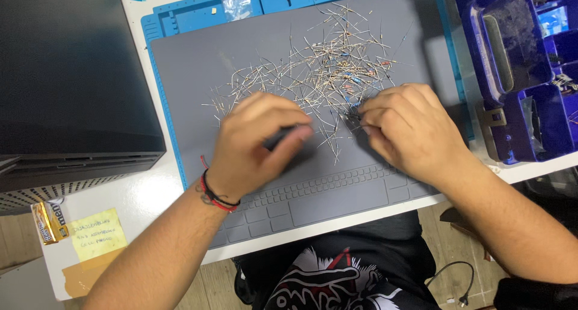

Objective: The person picks up resistors from a pile on a gray mat, bends their leads, and places them into a blue compartmentalized organizer box. The person repeats this process for multiple resistors throughout the video.

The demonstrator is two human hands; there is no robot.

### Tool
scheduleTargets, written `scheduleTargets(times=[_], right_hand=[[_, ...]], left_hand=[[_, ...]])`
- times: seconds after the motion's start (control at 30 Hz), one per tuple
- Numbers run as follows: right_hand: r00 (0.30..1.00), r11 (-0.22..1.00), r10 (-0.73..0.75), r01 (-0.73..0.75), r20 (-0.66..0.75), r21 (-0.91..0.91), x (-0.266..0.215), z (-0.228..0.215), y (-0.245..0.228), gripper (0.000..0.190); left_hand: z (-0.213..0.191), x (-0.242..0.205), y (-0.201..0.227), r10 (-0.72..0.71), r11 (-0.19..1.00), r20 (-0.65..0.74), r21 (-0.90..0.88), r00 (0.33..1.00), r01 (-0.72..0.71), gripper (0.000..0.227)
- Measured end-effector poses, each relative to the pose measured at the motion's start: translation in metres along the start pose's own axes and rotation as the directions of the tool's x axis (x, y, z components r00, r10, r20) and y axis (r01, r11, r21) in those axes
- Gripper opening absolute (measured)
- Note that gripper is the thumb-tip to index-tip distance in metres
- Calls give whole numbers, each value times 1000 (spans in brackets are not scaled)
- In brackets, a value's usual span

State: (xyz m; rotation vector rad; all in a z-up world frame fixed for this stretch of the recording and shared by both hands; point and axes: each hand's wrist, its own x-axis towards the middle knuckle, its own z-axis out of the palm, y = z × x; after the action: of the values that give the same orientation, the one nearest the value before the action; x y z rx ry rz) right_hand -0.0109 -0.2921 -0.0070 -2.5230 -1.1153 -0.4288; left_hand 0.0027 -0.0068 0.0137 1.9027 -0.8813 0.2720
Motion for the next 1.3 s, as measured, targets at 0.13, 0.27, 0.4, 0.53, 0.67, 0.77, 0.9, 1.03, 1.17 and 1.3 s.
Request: scheduleTargets(times=[0.13, 0.27, 0.4, 0.53, 0.67, 0.77, 0.9, 1.03, 1.17, 1.3], right_hand=[[998, 996, 63, -63, -4, 62, -7, 10, 6, 17], [992, 987, 112, -106, -50, 123, -13, 4, 5, 27], [994, 992, 85, -78, -66, 97, -17, -6, 1, 24], [992, 989, 125, -127, 36, 77, -18, -2, -1, 20], [986, 991, 132, -130, 98, -29, -12, -2, -3, 15], [989, 991, 102, -91, 108, -98, -11, -5, -3, 12], [980, 991, 125, -116, 153, -66, -19, -4, -1, 16], [991, 993, 114, -116, 71, 23, -19, -16, -6, 14], [990, 992, 128, -128, 67, -3, -16, -15, -7, 12], [997, 996, 64, -61, 50, -67, -14, -15, -7, 11]], left_hand=[[8, -4, -3, 36, 989, 201, 130, 979, -64, 12], [18, -7, -5, 127, 971, 274, 160, 953, -175, 11], [29, -5, -2, 216, 926, 268, 250, 939, -284, 5], [42, -6, 3, 351, 837, 282, 334, 893, -434, 5], [43, -4, 8, 427, 807, 210, 350, 880, -475, 7], [40, -3, 9, 388, 842, 216, 312, 896, -440, 7], [36, -7, 6, 323, 870, 213, 316, 922, -378, 9], [34, -11, 6, 277, 897, 183, 303, 943, -322, 14], [32, -12, 5, 211, 942, 117, 239, 970, -234, 16], [32, -13, 4, 189, 958, 104, 197, 977, -206, 14]])
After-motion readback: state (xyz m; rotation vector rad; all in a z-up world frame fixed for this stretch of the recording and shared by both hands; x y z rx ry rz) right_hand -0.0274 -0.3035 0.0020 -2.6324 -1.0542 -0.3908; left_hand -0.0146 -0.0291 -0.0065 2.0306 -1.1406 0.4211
